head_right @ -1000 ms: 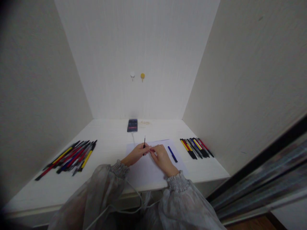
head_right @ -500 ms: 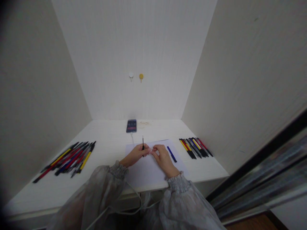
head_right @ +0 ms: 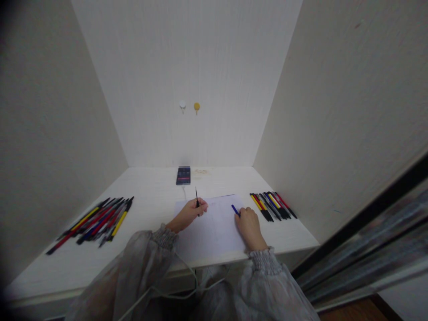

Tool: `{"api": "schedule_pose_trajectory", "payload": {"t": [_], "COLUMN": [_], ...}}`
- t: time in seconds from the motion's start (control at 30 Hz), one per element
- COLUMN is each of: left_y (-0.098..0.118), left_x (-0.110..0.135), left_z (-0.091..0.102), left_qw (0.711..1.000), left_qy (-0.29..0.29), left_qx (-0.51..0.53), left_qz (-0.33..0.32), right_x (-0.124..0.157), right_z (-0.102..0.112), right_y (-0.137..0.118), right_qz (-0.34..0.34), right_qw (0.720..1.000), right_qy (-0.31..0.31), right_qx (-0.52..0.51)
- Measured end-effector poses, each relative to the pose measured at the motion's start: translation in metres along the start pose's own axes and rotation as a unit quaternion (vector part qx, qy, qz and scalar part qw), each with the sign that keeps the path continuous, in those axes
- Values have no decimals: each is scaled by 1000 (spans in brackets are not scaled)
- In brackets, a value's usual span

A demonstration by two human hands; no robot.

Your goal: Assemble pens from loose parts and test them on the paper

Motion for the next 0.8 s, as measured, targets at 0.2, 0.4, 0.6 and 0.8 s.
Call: {"api": "schedule_pose_trajectory", "payload": {"t": [0.2, 0.4, 0.6, 0.8], "left_y": [-7, -5, 4, 4], "left_x": [-3, -6, -3, -2], "left_z": [4, 10, 12, 9], "left_qw": [999, 994, 993, 996], "left_qy": [26, 101, 109, 74], "left_qx": [-10, -9, 3, -33], "left_qz": [-18, -38, -42, -45], "right_x": [-7, -17, -17, -16], "right_z": [15, 25, 6, 1], "right_y": [-10, -42, -54, -53], "right_qz": [54, 152, 129, 128], "right_qw": [983, 901, 890, 875], "right_qy": [35, 1, -28, -38], "right_qx": [-174, -407, -436, -465]}}
Point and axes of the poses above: each hand's wrist, its own x-axis away from the middle knuckle, its own z-axis out of the back of the hand, y = z × x, the point moved 2 cm from there along -x, towards the middle knuckle, and after that the axes turned 1 degree about -y, right-handed, at the moved point
